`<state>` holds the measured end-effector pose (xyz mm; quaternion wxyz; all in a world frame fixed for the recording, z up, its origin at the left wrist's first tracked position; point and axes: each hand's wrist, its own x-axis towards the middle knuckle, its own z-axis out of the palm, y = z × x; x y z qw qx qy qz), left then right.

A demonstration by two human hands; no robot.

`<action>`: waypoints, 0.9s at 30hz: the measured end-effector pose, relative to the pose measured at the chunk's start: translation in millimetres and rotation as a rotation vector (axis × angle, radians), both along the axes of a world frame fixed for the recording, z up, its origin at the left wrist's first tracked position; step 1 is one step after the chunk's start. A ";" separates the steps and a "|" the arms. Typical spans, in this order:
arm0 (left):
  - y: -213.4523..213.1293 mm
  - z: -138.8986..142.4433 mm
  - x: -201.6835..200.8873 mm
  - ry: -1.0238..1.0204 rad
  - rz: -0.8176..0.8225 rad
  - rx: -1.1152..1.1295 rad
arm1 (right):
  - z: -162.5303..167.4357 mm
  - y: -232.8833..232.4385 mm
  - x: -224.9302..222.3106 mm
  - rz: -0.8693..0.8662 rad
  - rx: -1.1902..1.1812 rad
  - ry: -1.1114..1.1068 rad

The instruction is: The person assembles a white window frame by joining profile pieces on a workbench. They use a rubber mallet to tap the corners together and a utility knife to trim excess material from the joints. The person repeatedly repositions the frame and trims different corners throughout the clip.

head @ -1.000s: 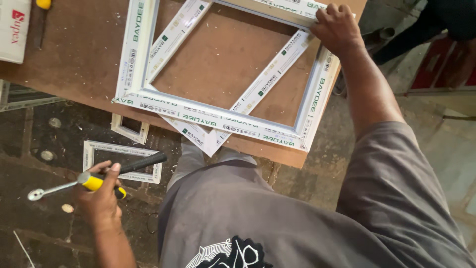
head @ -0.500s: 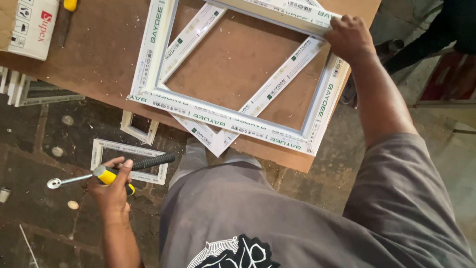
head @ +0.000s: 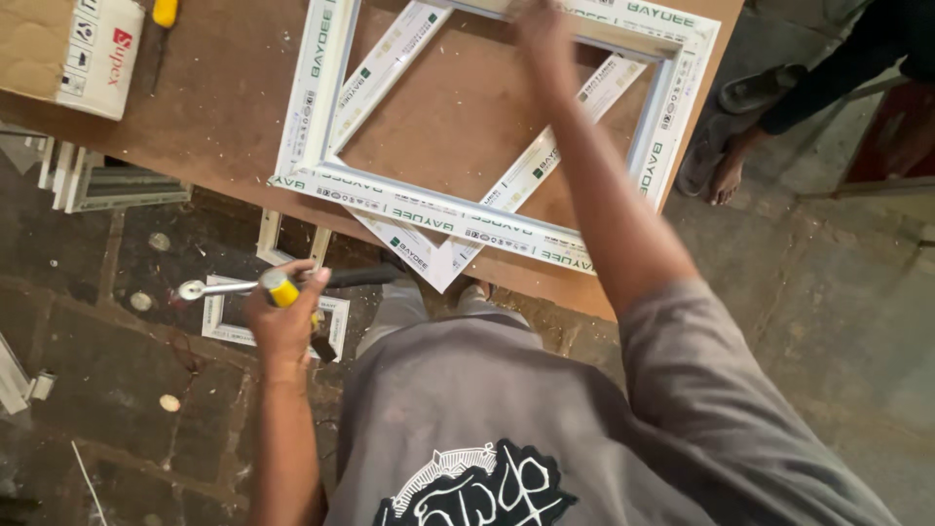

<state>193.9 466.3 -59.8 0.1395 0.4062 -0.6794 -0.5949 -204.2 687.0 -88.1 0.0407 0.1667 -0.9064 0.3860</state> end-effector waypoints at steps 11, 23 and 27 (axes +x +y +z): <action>33.4 27.4 -65.6 0.035 -0.496 -0.274 | -54.1 -0.7 279.4 0.612 -0.505 -0.859; 110.3 -40.2 -119.3 -0.131 -1.368 -0.933 | -70.4 64.5 307.7 0.015 -1.065 -1.155; 122.4 -64.8 -116.3 0.033 -1.288 -1.174 | -54.4 64.7 306.5 -0.042 -1.234 -1.174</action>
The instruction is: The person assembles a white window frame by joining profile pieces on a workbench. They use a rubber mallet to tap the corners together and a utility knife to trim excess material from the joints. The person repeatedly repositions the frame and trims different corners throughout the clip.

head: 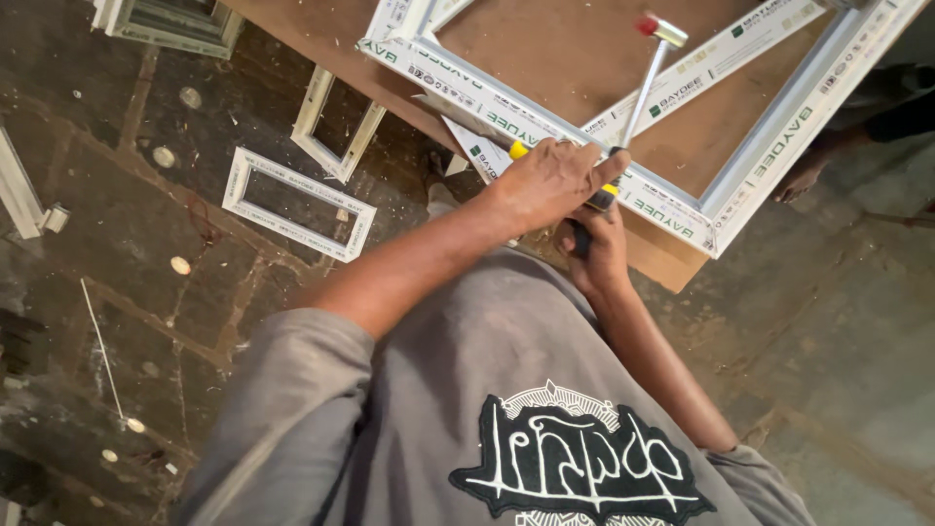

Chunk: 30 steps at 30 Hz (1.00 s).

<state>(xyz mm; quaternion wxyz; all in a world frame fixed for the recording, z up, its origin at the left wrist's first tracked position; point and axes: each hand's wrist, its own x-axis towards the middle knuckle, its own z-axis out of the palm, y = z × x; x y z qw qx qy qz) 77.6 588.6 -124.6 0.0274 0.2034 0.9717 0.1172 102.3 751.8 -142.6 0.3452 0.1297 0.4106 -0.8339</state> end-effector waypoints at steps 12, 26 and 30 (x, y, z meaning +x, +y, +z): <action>-6.3 4.7 3.3 0.180 0.008 0.042 | 9.6 -2.7 -5.4 -0.093 0.060 0.078; -91.2 48.4 -26.6 -0.136 0.075 0.266 | 42.7 -30.8 -50.4 -0.241 0.242 0.135; -152.9 24.0 -9.6 -0.049 0.397 0.337 | 33.6 -15.7 -68.5 -0.202 0.401 0.269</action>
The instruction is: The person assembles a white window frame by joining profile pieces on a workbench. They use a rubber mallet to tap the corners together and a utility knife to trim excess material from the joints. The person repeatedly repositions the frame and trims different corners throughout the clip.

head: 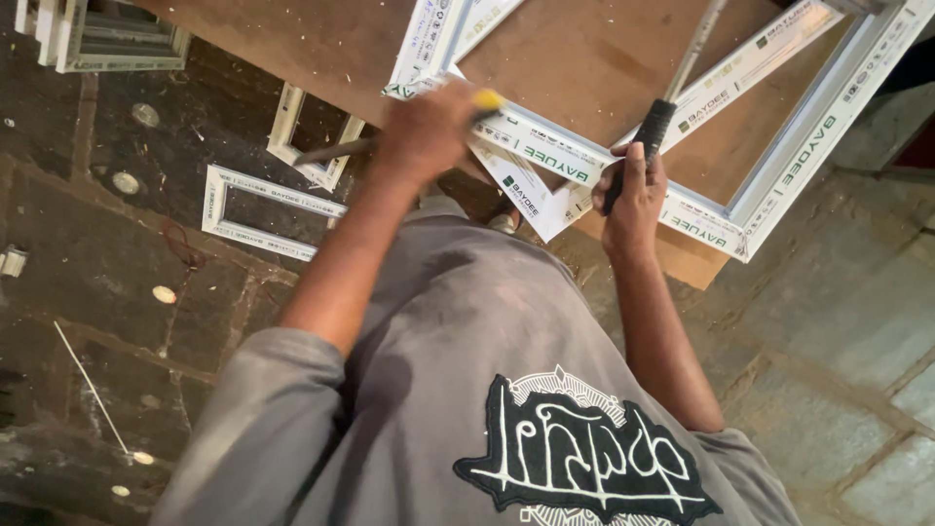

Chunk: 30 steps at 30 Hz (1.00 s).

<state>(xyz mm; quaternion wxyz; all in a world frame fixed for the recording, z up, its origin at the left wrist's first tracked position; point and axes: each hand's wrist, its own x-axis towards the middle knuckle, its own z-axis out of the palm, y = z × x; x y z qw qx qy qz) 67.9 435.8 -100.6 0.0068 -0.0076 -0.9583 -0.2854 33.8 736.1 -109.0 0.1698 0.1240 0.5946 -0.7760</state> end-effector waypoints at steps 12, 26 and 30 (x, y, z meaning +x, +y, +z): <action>-83.5 -19.4 8.1 -0.072 0.492 0.237 | -21.2 5.4 -9.6 0.204 0.260 0.071; -77.0 5.9 9.6 0.067 0.798 0.036 | -6.9 -5.0 -27.0 0.274 0.137 0.042; -76.1 17.2 35.0 0.186 0.600 0.071 | -12.6 -3.6 -32.0 0.318 0.134 -0.012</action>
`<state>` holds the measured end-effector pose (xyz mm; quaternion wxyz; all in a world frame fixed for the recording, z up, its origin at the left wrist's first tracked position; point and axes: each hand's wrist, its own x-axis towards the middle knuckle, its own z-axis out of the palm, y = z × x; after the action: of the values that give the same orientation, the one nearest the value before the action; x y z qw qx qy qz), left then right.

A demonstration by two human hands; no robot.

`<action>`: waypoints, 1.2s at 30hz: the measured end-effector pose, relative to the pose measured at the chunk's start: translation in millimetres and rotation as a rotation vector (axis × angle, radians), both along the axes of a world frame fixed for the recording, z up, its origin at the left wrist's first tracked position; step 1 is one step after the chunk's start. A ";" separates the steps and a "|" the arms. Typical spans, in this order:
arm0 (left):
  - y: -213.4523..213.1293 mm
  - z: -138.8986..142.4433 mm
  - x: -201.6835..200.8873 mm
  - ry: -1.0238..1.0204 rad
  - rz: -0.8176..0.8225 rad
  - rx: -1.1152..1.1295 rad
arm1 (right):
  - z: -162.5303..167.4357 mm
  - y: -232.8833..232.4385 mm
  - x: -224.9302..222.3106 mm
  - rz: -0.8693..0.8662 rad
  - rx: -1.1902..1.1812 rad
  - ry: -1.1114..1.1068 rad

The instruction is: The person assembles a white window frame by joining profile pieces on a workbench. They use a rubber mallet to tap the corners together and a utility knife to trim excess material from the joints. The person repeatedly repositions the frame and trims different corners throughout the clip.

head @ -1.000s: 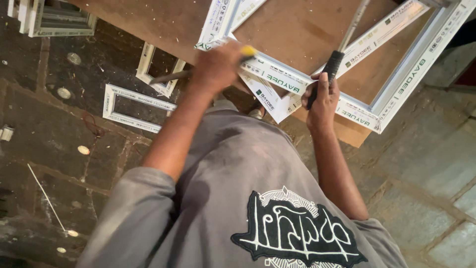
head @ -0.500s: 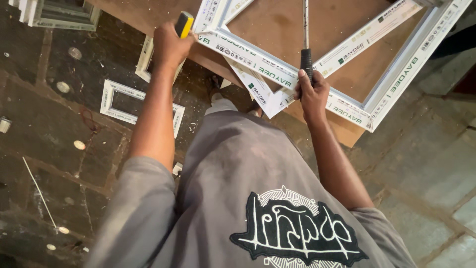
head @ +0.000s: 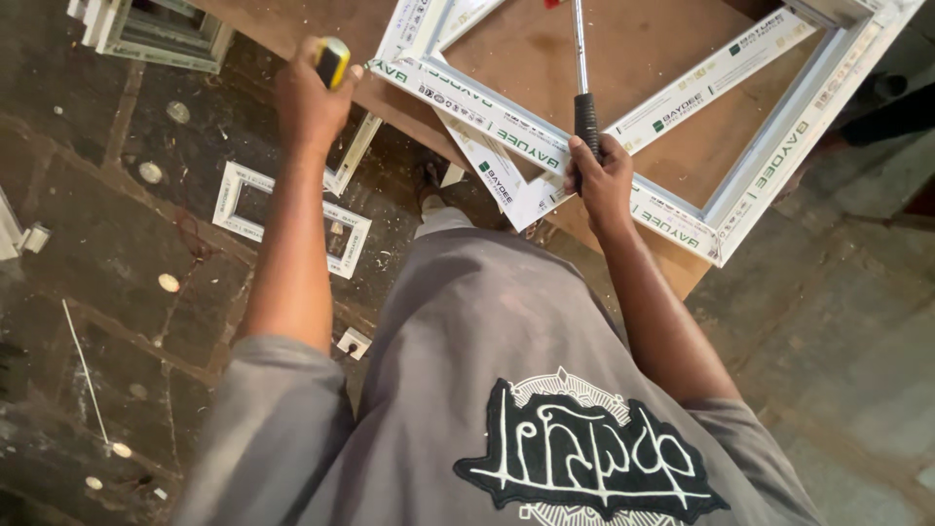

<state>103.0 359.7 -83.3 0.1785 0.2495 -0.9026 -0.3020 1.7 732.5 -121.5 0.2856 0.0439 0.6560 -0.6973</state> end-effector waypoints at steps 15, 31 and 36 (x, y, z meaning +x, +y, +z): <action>185.4 62.7 9.0 0.288 -0.638 -0.095 | 49.5 -20.7 47.8 0.409 0.168 0.756; -33.6 -12.8 -64.6 -0.392 -0.668 0.289 | 66.5 -120.3 82.8 -0.132 0.319 0.550; -33.9 -50.9 -61.8 -0.371 -0.785 0.131 | 72.4 -167.9 102.3 -0.182 0.555 0.615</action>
<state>41.2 325.9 -134.3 -0.1311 -0.0516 -0.9248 -0.3535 104.0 564.6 -49.1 -0.0089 -0.0329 0.8670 -0.4972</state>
